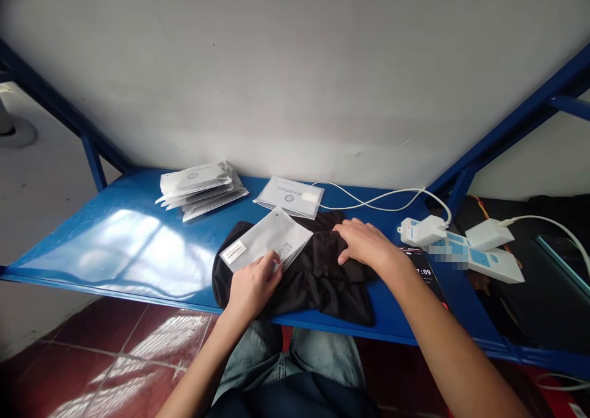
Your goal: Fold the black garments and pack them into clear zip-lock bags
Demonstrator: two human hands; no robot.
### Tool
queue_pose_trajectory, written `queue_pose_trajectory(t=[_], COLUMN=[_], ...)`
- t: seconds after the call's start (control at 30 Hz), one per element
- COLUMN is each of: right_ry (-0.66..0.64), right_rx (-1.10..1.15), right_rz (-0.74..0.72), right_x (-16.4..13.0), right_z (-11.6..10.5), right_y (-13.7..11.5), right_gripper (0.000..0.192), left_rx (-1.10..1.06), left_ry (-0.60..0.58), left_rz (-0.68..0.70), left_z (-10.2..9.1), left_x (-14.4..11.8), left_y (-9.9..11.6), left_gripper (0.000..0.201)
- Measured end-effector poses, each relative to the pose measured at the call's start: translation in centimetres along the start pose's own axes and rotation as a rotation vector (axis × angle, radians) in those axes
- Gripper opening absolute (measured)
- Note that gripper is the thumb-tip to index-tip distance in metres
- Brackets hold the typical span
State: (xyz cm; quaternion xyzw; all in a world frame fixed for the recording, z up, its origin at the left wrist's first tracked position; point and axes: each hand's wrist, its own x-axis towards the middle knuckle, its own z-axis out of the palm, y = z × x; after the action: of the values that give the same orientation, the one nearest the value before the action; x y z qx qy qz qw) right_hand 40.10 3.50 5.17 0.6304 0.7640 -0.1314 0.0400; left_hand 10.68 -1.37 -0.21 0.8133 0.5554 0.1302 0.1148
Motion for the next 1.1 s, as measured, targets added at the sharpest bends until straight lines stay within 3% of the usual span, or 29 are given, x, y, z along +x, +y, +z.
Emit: queue_pose_trajectory(t=[0.1, 0.23, 0.33, 0.43, 0.57, 0.7, 0.83, 0.97, 1.03, 1.1], right_ry=[0.054, 0.112, 0.126, 0.186, 0.117, 0.093, 0.028, 0.095, 0.145, 0.201], right_rx=[0.095, 0.427, 0.749, 0.969, 0.896, 0.803, 0.804, 1.094, 1.247, 1.239], right_rz=[-0.082, -0.069, -0.051, -0.146, -0.144, -0.142, -0.205, -0.091, 0.01, 0.046], right_x=[-1.6, -4.9, -6.1, -5.1, -2.6, -1.7, -1.5, -1.0, -0.9, -0.8], right_z=[-0.7, -1.7, -1.1, 1.1, 4.3, 4.6, 3.4, 3.8, 4.4, 5.0], right_y=[1.3, 2.2, 0.1, -3.6, -7.1, -8.0, -8.4, -9.1, -9.3, -9.7], right_gripper=[0.037, 0.051, 0.065, 0.072, 0.053, 0.04, 0.029, 0.05, 0.054, 0.052], left_rx=[-0.075, -0.241, -0.413, -0.461, -0.531, -0.627, -0.424, -0.11, -0.1, -0.148], left_ry=[0.013, 0.001, -0.003, 0.001, 0.032, 0.17, 0.283, 0.316, 0.301, 0.296], left_rz=[0.016, 0.061, 0.077, 0.077, 0.023, -0.084, 0.04, 0.204, 0.216, 0.206], left_z=[-0.3, -1.1, -1.4, -1.5, -1.4, -1.4, -0.9, -0.1, 0.2, 0.3], left_x=[-0.3, -0.4, -0.4, -0.3, -0.4, -0.7, -1.2, -1.8, -2.1, -2.1], left_y=[-0.3, -0.9, -1.7, -2.2, -2.2, -1.8, -1.0, -0.6, -0.7, -0.9], left_gripper=[0.016, 0.013, 0.019, 0.024, 0.019, 0.028, 0.026, 0.026, 0.025, 0.022])
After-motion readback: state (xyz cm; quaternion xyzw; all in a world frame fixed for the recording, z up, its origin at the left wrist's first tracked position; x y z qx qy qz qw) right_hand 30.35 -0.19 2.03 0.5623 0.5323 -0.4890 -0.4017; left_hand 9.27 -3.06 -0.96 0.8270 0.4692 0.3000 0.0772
